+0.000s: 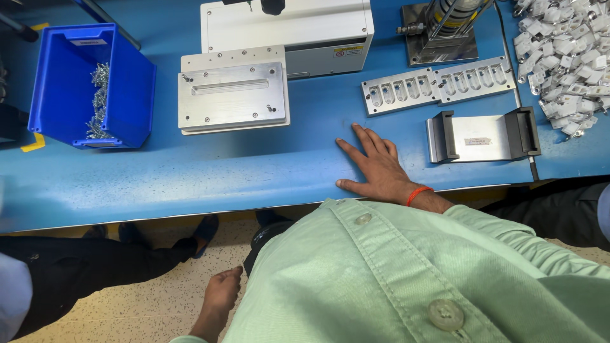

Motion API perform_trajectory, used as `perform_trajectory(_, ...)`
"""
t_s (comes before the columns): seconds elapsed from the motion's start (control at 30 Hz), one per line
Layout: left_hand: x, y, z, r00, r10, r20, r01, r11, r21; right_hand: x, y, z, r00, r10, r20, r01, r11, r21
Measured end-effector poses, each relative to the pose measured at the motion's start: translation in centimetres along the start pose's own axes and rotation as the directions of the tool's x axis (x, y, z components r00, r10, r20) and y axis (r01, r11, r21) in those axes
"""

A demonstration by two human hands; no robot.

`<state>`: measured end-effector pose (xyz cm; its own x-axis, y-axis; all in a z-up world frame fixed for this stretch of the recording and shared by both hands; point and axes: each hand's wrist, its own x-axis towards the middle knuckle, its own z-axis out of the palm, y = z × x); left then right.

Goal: The person picks small screws from a blue bin and places them into slots on a white fixture. The person repeats this process multiple times, handling screws one at a time and arranging them in the fixture.

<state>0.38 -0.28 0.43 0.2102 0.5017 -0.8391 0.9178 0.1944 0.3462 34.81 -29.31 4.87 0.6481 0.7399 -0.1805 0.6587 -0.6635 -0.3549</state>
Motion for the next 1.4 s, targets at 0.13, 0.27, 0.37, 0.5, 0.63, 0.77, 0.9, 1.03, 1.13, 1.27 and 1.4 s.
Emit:
perform_trajectory(0.13, -0.9, 1.8, 0.1, 1.0, -0.004, -0.023, 0.004, 0.999, 0.034, -0.2, 0.0, 0.1, 1.0, -0.018, -0.009, 0.018, 1.0, 0.003)
perform_trajectory(0.27, -1.3, 3.4, 0.2, 0.999, 0.028, -0.028, -0.027, 0.999, 0.042, -0.4, 0.1, 0.4, 0.999, -0.03, -0.017, 0.03, 1.0, 0.004)
perform_trajectory(0.37, -1.3, 3.8, 0.2, 0.999, 0.038, -0.032, -0.037, 0.998, 0.05, -0.4, 0.2, 0.5, 1.0, -0.027, -0.012, 0.027, 1.0, 0.0)
perform_trajectory(0.5, -1.0, 3.7, 0.1, 0.999, 0.039, -0.013, -0.039, 0.999, 0.027, -0.4, 0.2, 0.6, 1.0, -0.021, -0.004, 0.021, 1.0, -0.01)
perform_trajectory(0.63, -0.9, 3.0, 0.2, 1.0, 0.029, -0.003, -0.029, 0.999, 0.025, -0.4, 0.1, 0.7, 1.0, -0.025, -0.016, 0.025, 1.0, -0.003)
perform_trajectory(0.77, -0.8, 2.9, -0.3, 1.0, 0.001, -0.003, -0.001, 0.998, 0.066, -0.4, -0.3, 0.6, 1.0, -0.017, -0.013, 0.017, 1.0, -0.003)
perform_trajectory(0.9, -0.1, 3.2, -1.4, 1.0, 0.019, 0.021, -0.02, 0.998, 0.064, -0.5, -0.4, 0.4, 1.0, 0.007, -0.007, -0.007, 1.0, 0.012)
perform_trajectory(1.03, 1.1, 3.8, -2.5, 0.999, 0.034, 0.016, -0.035, 0.997, 0.065, -0.2, -0.9, 0.7, 0.999, 0.043, -0.006, -0.043, 0.999, 0.008)
perform_trajectory(1.13, 1.9, 4.0, -3.1, 0.997, 0.06, 0.037, -0.062, 0.997, 0.05, -0.1, -1.4, 1.1, 0.997, 0.069, -0.017, -0.069, 0.998, 0.007)
perform_trajectory(1.27, 3.2, 4.2, -4.2, 0.991, 0.106, 0.079, -0.111, 0.991, 0.074, 0.1, -2.0, 1.6, 0.994, 0.102, -0.044, -0.103, 0.995, -0.012)
perform_trajectory(1.4, 4.5, 4.2, -5.7, 0.988, 0.119, 0.1, -0.127, 0.989, 0.077, 0.2, -2.6, 2.2, 0.986, 0.131, -0.099, -0.132, 0.991, -0.003)
